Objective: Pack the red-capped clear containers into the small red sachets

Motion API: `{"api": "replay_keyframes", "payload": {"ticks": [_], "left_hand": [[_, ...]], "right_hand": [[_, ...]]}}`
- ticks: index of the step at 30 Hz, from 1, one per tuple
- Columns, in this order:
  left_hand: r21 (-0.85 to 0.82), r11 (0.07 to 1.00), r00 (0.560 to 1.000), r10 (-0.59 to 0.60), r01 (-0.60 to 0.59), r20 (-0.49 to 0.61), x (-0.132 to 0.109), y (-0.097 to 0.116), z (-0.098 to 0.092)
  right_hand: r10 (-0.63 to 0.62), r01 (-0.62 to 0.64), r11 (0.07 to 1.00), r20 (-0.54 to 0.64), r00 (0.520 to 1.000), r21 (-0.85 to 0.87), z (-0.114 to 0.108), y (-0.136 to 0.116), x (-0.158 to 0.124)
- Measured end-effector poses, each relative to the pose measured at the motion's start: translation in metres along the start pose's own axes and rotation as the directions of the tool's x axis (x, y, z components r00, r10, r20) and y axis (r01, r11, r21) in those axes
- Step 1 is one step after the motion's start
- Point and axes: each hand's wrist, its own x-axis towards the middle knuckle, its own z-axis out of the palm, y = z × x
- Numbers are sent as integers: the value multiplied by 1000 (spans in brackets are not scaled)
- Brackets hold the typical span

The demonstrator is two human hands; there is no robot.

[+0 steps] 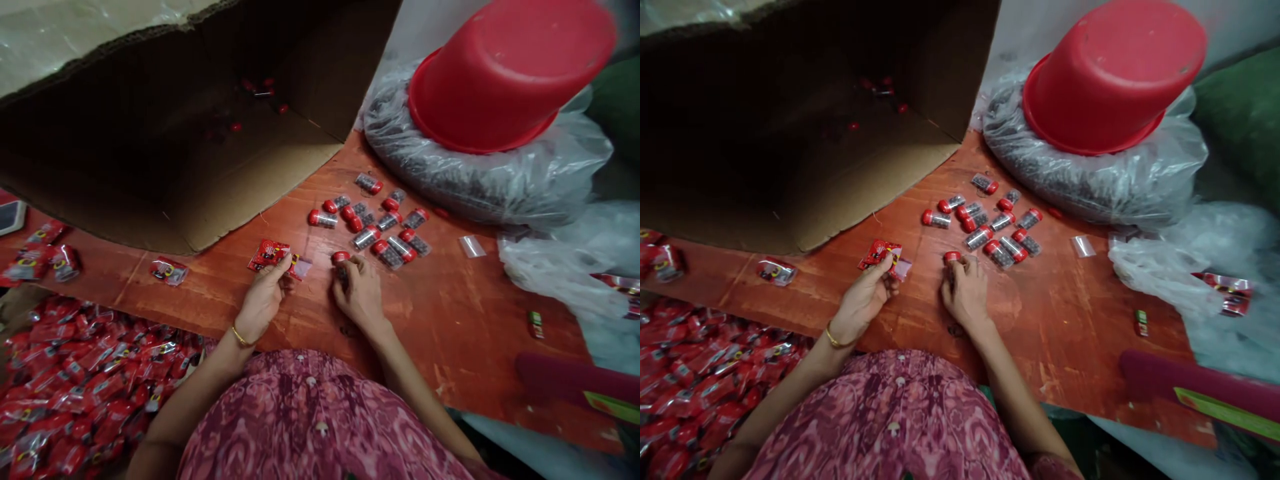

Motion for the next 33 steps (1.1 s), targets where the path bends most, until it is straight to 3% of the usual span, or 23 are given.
{"api": "replay_keyframes", "payload": {"ticks": [5,8,12,15,18,26,33], "left_hand": [[-6,998,998,-55,55,-11,3,-6,-2],[-4,998,997,-68,68,-26,4,-8,-3],[0,998,998,-61,61,-23,4,-6,-2],[0,999,999,-48,48,-13,3,-6,-2],[24,999,999,-34,34,2,2,-7,-1],[205,977,998,56,-61,33,0,-9,-1],[301,949,993,73,-97,92,3,-10,-6]], "right_hand": [[66,-71,991,-44,997,-117,5,14,-7],[64,-66,994,-21,998,-83,5,20,-4],[122,-117,954,1,993,276,-7,21,-4],[150,-174,776,91,985,606,-24,10,-8],[99,-159,661,124,987,733,-41,-3,-10],[-66,-49,652,120,991,756,-48,-17,-2],[-4,-116,640,154,988,760,-32,-15,-4]]}}
